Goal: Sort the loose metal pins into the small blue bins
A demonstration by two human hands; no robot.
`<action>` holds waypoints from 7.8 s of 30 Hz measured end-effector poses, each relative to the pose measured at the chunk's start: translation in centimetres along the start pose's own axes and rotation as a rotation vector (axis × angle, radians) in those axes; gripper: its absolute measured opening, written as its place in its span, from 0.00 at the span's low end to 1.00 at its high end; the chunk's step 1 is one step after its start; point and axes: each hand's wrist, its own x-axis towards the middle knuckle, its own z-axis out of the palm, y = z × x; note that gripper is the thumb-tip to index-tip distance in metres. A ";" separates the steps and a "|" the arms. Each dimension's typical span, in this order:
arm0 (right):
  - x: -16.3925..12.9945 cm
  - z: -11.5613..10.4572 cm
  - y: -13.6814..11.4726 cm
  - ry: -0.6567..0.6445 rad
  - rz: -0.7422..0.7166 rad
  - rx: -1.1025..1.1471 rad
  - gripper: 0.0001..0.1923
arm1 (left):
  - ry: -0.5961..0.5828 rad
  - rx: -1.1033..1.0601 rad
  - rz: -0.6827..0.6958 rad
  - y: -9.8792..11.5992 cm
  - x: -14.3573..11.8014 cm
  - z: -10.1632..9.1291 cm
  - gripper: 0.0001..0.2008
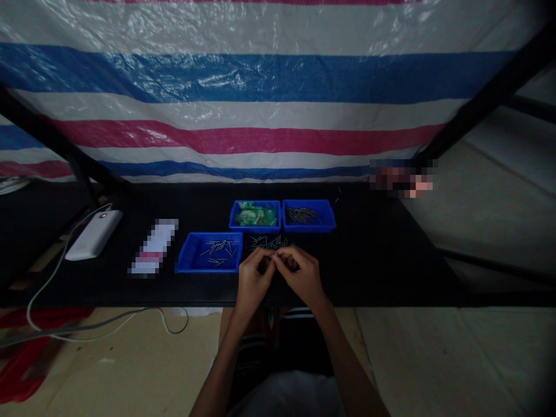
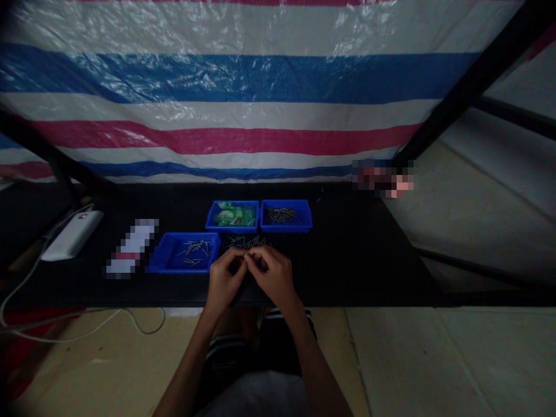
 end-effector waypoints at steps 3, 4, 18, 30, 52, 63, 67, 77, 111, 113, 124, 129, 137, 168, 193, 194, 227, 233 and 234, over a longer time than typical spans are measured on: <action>0.0 0.0 0.0 -0.004 0.005 0.020 0.03 | -0.005 0.008 0.001 0.0 0.0 0.0 0.07; 0.0 0.0 0.1 -0.005 0.005 0.024 0.03 | -0.010 0.012 0.000 0.0 0.0 0.0 0.07; 0.0 -0.1 0.0 -0.004 0.002 0.016 0.02 | -0.024 0.010 -0.003 0.3 0.0 -0.1 0.07; 0.0 0.0 0.0 0.012 -0.006 0.017 0.02 | -0.007 0.006 0.022 0.1 0.0 0.0 0.08; 4.0 -2.4 0.1 0.491 -0.015 -0.214 0.04 | 0.001 0.033 -0.026 0.1 -0.1 0.2 0.06; 2.2 -5.9 2.3 0.310 0.033 -0.331 0.05 | -0.004 0.046 -0.001 0.1 -0.1 0.4 0.08; -2.1 -5.1 2.0 -0.034 0.075 -0.296 0.06 | -0.012 0.045 -0.001 0.2 0.0 0.3 0.08; -2.7 -5.0 2.0 -0.165 0.074 -0.288 0.05 | -0.023 0.051 0.000 0.3 0.0 0.2 0.09; -0.1 -0.4 -0.7 0.023 0.045 0.163 0.05 | 0.011 -0.037 0.052 0.2 0.1 0.1 0.06; 0.0 -0.4 -0.7 0.016 0.044 0.181 0.05 | 0.014 -0.035 0.046 0.2 0.1 0.0 0.07; -0.2 -0.4 -0.3 -0.008 0.083 0.164 0.06 | -0.028 -0.002 0.024 0.0 0.1 0.1 0.09; -0.4 -0.4 -0.2 -0.010 0.116 0.171 0.06 | -0.041 0.012 0.015 0.0 0.0 0.0 0.10; -0.4 -0.4 -0.2 -0.035 0.150 0.189 0.06 | -0.037 0.024 0.016 0.0 0.0 0.1 0.09; -0.6 -0.4 0.0 -0.034 0.175 0.197 0.07 | -0.034 0.035 0.014 0.2 0.0 0.0 0.08; -0.6 -0.4 0.0 0.024 0.139 0.163 0.06 | -0.056 0.037 0.024 0.1 0.0 0.0 0.09; -0.6 -0.4 -0.1 0.028 0.134 0.160 0.06 | -0.059 0.038 0.023 0.1 0.0 0.0 0.09; -0.8 -0.2 0.0 -0.008 0.147 0.129 0.06 | -0.060 0.021 0.015 -0.2 -0.1 0.1 0.09; -0.7 -0.3 -0.2 0.008 0.140 0.149 0.06 | -0.057 0.034 0.021 0.0 0.0 0.1 0.09; -0.7 -0.4 -0.1 0.006 0.140 0.150 0.06 | -0.056 0.036 0.025 0.0 0.0 0.1 0.09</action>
